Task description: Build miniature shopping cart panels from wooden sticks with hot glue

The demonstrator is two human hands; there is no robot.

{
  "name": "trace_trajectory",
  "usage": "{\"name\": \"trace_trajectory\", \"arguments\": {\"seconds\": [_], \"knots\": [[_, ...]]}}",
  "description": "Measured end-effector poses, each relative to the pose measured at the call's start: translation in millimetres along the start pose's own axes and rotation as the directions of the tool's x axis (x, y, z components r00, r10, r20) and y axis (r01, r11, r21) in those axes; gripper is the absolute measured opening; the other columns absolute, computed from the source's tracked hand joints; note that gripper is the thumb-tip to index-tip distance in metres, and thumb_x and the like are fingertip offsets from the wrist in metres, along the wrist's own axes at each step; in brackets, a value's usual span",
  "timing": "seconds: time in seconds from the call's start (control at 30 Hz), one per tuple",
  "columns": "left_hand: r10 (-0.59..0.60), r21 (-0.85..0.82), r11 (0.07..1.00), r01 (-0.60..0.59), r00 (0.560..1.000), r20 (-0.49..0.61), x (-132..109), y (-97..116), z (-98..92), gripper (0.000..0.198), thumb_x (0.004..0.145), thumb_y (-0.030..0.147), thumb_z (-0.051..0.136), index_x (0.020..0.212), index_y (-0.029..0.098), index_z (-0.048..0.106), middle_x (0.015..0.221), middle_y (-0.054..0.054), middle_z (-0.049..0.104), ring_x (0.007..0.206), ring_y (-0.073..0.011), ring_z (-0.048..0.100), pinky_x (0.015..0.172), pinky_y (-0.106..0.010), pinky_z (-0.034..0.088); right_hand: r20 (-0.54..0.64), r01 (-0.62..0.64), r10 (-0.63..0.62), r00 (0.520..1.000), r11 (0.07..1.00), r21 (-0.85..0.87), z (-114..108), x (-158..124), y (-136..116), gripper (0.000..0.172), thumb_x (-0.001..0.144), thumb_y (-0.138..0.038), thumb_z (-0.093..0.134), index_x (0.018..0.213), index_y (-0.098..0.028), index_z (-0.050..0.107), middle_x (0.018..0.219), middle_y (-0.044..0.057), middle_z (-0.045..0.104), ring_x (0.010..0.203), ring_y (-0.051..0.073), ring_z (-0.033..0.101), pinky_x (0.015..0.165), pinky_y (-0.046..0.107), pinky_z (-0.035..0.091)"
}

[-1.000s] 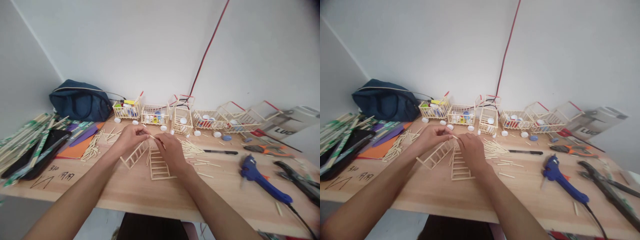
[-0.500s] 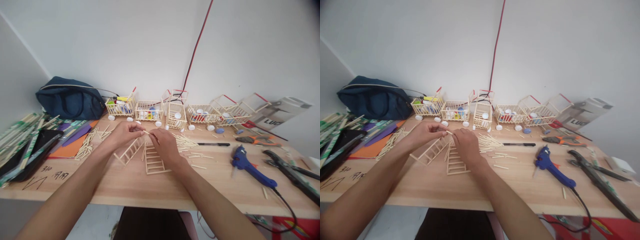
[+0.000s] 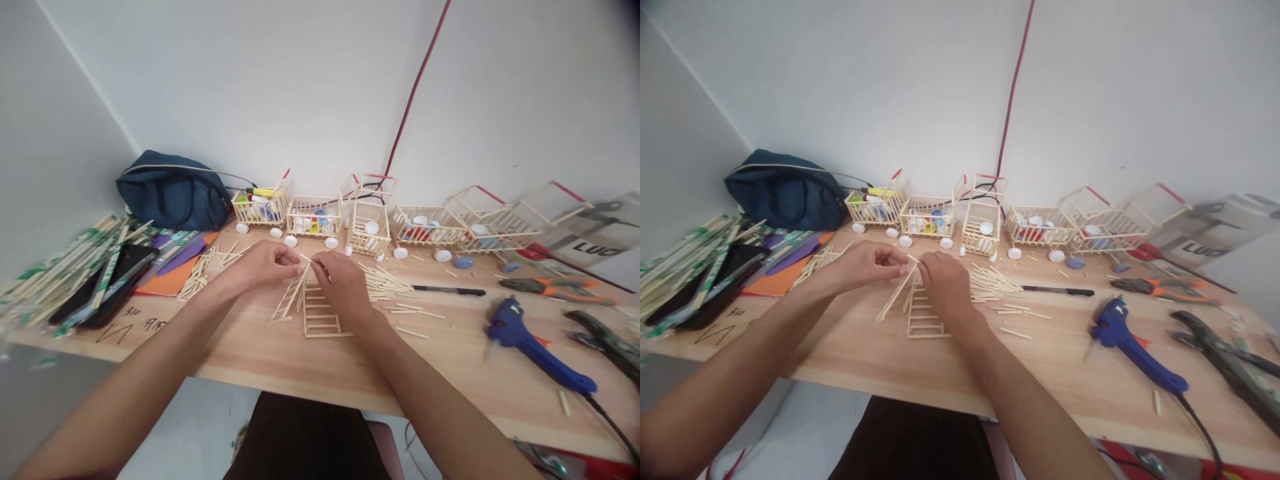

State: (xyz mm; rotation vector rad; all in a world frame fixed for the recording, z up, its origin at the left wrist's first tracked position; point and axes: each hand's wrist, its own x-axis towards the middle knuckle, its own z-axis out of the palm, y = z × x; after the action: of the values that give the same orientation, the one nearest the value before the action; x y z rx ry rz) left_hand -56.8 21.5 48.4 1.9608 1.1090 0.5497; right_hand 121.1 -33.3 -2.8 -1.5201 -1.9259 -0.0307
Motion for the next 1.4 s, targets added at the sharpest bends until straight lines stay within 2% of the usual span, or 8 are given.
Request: {"name": "trace_trajectory", "arguments": {"seconds": [0.13, 0.33, 0.43, 0.67, 0.87, 1.07, 1.27, 1.4], "knots": [[-0.002, 0.022, 1.000, 0.002, 1.000, -0.016, -6.2, 1.5, 9.5, 0.027, 0.066, 0.037, 0.070, 0.082, 0.015, 0.071, 0.072, -0.003, 0.070, 0.066, -0.0158, 0.064, 0.060, -0.025, 0.047, -0.011, 0.005, -0.004, 1.000, 0.999, 0.034, 2.2, -1.3, -1.0, 0.018, 0.095, -0.024, 0.047, 0.087, -0.021, 0.062, 0.086, 0.005, 0.068, 0.083, 0.019, 0.059, 0.075, 0.029, 0.039], [0.050, 0.147, 0.988, -0.039, 0.996, -0.072, -8.9, -5.3, 24.2, 0.023, 0.065, 0.022, 0.062, 0.085, 0.016, 0.071, 0.070, -0.002, 0.070, 0.066, -0.0163, 0.064, 0.060, -0.024, 0.047, -0.004, -0.002, 0.002, 1.000, 0.987, 0.162, 6.9, -1.1, -2.0, 0.016, 0.093, -0.022, 0.049, 0.084, -0.021, 0.063, 0.083, 0.003, 0.067, 0.078, 0.018, 0.059, 0.071, 0.028, 0.040], [0.068, 0.146, 0.988, -0.053, 0.993, -0.099, -11.9, -4.6, 25.0, 0.026, 0.066, 0.019, 0.058, 0.088, 0.015, 0.072, 0.070, -0.002, 0.070, 0.065, -0.0156, 0.063, 0.060, -0.024, 0.046, -0.014, -0.034, 0.038, 0.999, 0.972, 0.232, 5.5, -0.5, -2.3, 0.015, 0.091, -0.023, 0.050, 0.083, -0.021, 0.063, 0.078, 0.002, 0.067, 0.073, 0.017, 0.059, 0.069, 0.027, 0.039], [-0.013, -0.053, 0.999, 0.006, 0.989, -0.147, -9.8, -3.8, 10.5, 0.034, 0.067, 0.021, 0.064, 0.097, 0.011, 0.073, 0.078, -0.006, 0.072, 0.068, -0.0151, 0.064, 0.060, -0.023, 0.046, -0.050, -0.128, 0.143, 0.988, 0.965, 0.230, -7.9, -1.4, 3.0, 0.016, 0.090, -0.026, 0.050, 0.083, -0.021, 0.063, 0.077, 0.002, 0.068, 0.070, 0.017, 0.059, 0.067, 0.028, 0.039], [-0.024, -0.256, 0.967, 0.003, 0.997, -0.078, 2.1, -1.4, 7.6, 0.037, 0.065, 0.025, 0.069, 0.099, 0.010, 0.073, 0.082, -0.006, 0.072, 0.073, -0.0149, 0.064, 0.065, -0.024, 0.047, -0.039, -0.122, 0.132, 0.991, 0.974, 0.192, -9.6, -1.3, 2.6, 0.019, 0.091, -0.029, 0.048, 0.082, -0.022, 0.064, 0.075, 0.002, 0.068, 0.068, 0.017, 0.058, 0.065, 0.027, 0.037], [-0.070, -0.307, 0.950, 0.061, 0.997, -0.019, 9.0, 4.5, 7.7, 0.040, 0.062, 0.025, 0.071, 0.100, 0.012, 0.074, 0.078, -0.004, 0.072, 0.069, -0.0126, 0.063, 0.064, -0.023, 0.045, -0.032, -0.162, 0.169, 0.985, 0.974, 0.160, -10.3, -0.9, 4.3, 0.017, 0.090, -0.025, 0.049, 0.082, -0.020, 0.063, 0.076, 0.001, 0.067, 0.069, 0.015, 0.057, 0.066, 0.026, 0.036], [-0.114, -0.336, 0.936, 0.107, 0.993, -0.002, 13.6, 8.9, 6.1, 0.037, 0.060, 0.020, 0.071, 0.096, 0.013, 0.075, 0.075, -0.003, 0.072, 0.067, -0.0123, 0.062, 0.061, -0.022, 0.047, -0.045, -0.150, 0.157, 0.987, 0.980, 0.133, -10.1, 0.2, 5.5, 0.021, 0.092, -0.026, 0.047, 0.079, -0.020, 0.063, 0.074, 0.002, 0.065, 0.067, 0.015, 0.054, 0.064, 0.025, 0.034], [-0.116, -0.336, 0.935, 0.112, 0.993, 0.010, 16.7, 10.4, 5.1, 0.032, 0.061, 0.018, 0.071, 0.092, 0.013, 0.076, 0.069, -0.001, 0.070, 0.059, -0.0096, 0.058, 0.056, -0.020, 0.046, -0.043, -0.159, 0.165, 0.985, 0.980, 0.123, -9.6, 1.0, 5.4, 0.020, 0.092, -0.024, 0.047, 0.080, -0.020, 0.062, 0.073, 0.001, 0.064, 0.066, 0.014, 0.052, 0.064, 0.025, 0.033]]}}
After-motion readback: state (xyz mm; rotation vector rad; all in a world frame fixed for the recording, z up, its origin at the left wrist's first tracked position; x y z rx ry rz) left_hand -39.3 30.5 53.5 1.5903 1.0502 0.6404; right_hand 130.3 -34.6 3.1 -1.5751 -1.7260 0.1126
